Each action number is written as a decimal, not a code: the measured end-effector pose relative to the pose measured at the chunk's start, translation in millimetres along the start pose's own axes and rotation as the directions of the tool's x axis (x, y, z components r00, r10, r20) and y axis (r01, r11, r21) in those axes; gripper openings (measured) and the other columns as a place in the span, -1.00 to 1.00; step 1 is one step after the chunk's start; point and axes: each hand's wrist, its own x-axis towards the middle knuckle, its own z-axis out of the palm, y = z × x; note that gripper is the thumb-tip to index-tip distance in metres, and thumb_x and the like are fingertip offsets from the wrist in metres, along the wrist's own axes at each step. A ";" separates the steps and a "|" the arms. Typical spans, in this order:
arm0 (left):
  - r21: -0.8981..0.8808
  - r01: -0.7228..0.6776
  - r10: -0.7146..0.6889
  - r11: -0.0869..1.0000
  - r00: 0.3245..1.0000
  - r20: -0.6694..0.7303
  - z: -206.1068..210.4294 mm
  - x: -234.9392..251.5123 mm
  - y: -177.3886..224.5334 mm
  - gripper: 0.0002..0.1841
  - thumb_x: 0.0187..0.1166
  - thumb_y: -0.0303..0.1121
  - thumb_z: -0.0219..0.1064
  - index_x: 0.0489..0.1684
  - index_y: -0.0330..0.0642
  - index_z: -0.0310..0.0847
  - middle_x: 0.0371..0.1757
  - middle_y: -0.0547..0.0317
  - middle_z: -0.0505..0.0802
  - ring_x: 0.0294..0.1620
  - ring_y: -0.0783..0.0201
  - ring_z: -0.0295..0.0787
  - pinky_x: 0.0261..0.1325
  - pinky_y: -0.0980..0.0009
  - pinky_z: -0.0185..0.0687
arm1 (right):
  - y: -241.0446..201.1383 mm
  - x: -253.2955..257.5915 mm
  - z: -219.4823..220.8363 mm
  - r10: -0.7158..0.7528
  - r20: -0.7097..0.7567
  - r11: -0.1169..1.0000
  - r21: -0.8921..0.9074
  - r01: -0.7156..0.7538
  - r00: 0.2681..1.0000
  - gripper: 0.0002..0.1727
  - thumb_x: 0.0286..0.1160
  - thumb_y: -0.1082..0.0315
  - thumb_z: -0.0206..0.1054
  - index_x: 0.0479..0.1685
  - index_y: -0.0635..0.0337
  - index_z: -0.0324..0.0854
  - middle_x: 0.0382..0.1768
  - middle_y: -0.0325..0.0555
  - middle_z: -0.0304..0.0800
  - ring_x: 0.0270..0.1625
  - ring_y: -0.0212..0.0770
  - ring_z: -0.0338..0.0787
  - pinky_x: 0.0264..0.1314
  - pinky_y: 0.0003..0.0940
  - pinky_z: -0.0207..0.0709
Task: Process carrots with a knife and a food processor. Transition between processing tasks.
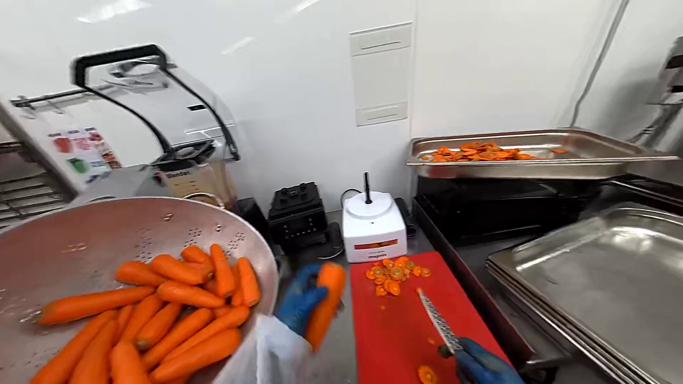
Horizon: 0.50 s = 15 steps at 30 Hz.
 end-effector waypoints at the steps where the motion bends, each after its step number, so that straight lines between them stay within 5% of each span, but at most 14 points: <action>1: -0.092 0.049 -0.036 0.995 0.991 0.129 31.3 -7.7 -17.6 -0.29 0.13 -0.21 0.52 0.35 -0.30 0.41 -0.12 -0.03 0.85 -0.32 0.08 0.88 -0.29 0.15 0.86 | -4.9 -0.3 1.1 -0.029 -0.013 1.000 -0.010 0.029 0.999 -0.59 0.84 0.22 -0.09 0.20 0.21 0.65 -0.56 -0.31 0.52 -0.63 -0.38 0.46 -0.57 -0.39 0.39; 4: -0.027 0.106 -0.086 0.994 0.907 0.412 90.1 -37.9 -48.7 -0.25 0.09 -0.30 0.63 0.40 -0.33 0.47 0.00 0.12 0.85 -0.14 0.28 0.84 -0.05 0.32 0.82 | -9.4 -8.1 0.6 -0.224 -0.019 0.970 -0.096 0.221 0.974 -0.63 0.78 0.14 0.06 -0.14 0.20 0.68 -0.62 -0.36 0.52 -0.64 -0.46 0.44 -0.55 -0.43 0.39; 7: 0.415 -0.230 0.002 0.880 0.877 0.480 115.8 -59.4 -42.4 -0.44 0.09 -0.44 0.65 0.17 -0.40 0.67 0.00 -0.05 0.89 0.03 0.18 0.87 0.19 0.18 0.78 | -14.9 -20.1 -4.4 -0.408 0.027 0.882 -0.248 0.401 0.913 -0.52 0.42 0.00 0.49 -0.16 0.34 0.68 -0.57 -0.13 0.66 -0.54 -0.30 0.62 -0.44 -0.26 0.52; 10: 0.586 -0.454 0.128 0.671 0.849 0.512 130.5 -70.3 -39.7 -0.52 0.07 -0.32 0.71 -0.04 -0.35 0.75 -0.15 -0.14 0.91 -0.13 -0.01 0.91 -0.03 -0.05 0.82 | -16.6 -21.3 -7.7 -0.510 0.108 0.770 -0.383 0.509 0.853 -0.33 0.23 -0.19 0.58 -0.16 0.35 0.65 -0.57 -0.04 0.67 -0.54 -0.18 0.64 -0.48 -0.16 0.51; 15: 0.642 -0.501 0.144 0.580 0.839 0.525 137.7 -76.8 -35.7 -0.53 0.06 -0.22 0.69 -0.13 -0.34 0.75 -0.22 -0.16 0.90 -0.20 -0.10 0.91 -0.15 -0.11 0.79 | -13.4 -17.5 -8.9 -0.596 0.174 0.674 -0.422 0.606 0.784 -0.27 0.23 -0.27 0.52 -0.21 0.36 0.63 -0.60 0.00 0.67 -0.56 -0.12 0.68 -0.55 -0.13 0.50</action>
